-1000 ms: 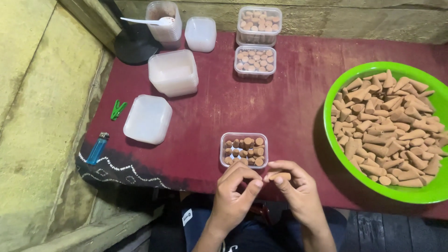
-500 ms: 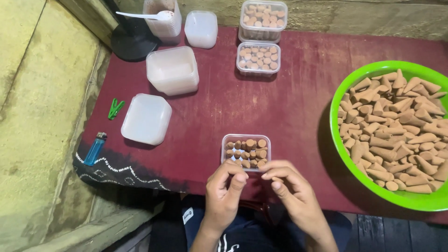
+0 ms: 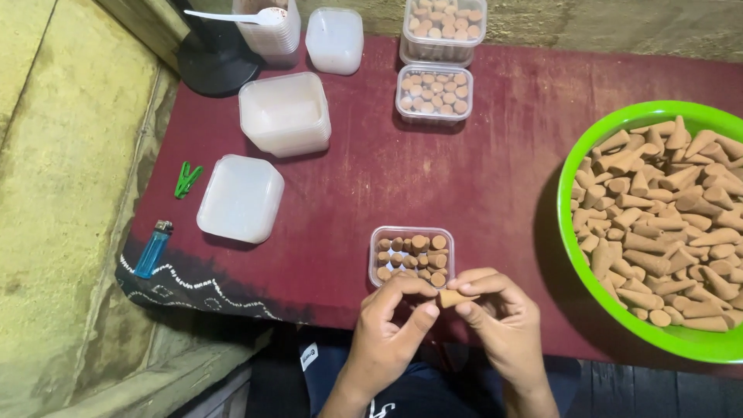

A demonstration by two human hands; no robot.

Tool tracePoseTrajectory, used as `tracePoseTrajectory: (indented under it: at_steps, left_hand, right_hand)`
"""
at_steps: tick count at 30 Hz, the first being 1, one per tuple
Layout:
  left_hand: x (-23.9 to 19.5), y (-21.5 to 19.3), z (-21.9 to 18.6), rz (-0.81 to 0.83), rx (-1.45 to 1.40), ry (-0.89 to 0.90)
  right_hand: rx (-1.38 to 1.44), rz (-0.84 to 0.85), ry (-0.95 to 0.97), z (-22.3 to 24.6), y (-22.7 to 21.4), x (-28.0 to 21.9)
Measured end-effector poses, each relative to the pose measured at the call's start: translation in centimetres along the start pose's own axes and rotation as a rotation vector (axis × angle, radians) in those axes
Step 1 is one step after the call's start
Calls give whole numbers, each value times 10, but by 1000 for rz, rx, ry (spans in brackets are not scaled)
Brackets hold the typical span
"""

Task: Picking up incense cones from a large green bowl and neatly arranging them into small plastic containers.

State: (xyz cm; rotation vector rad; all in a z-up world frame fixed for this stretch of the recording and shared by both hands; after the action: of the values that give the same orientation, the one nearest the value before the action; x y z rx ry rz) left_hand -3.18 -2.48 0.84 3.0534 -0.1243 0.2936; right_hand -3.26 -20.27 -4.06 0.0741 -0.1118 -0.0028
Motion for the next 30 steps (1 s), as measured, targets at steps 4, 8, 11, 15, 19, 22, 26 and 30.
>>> tracePoseTrajectory:
  at_steps: [4, 8, 11, 15, 19, 22, 26, 30]
  left_hand:
    - [1, -2, 9, -40, 15, -33]
    - [12, -3, -11, -33, 57, 72]
    - [12, -6, -15, -21, 56, 128]
    - [11, -18, -10, -132, 48, 96]
    - [13, -13, -8, -71, 83, 96]
    - [14, -3, -10, -9, 72, 139]
    - [15, -2, -20, -18, 141, 270]
    - [5, -6, -19, 24, 173, 354]
  right_hand:
    - [-74, 11, -24, 6, 6, 4]
    - [-452, 27, -97, 21, 15, 11]
    - [-562, 131, -252, 32, 26, 16]
    - [-242, 8, -141, 23, 17, 19]
    - [20, 41, -36, 11, 9, 16]
    - [-291, 127, -183, 28, 21, 18]
    - [-491, 152, -281, 49, 24, 19]
    - [-458, 110, -223, 34, 2, 22]
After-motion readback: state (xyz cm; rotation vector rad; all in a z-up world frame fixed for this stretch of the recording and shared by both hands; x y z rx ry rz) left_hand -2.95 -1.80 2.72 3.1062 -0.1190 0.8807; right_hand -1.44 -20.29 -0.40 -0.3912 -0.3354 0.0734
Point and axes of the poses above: each hand's wrist, its own x-axis towards the middle knuckle, its own y-axis out of the palm, z = x × y, the point moved 5 cm from there along x, towards the middle knuckle, and after that the axes turned 8 degrees about -x, right-handed, at the moved point
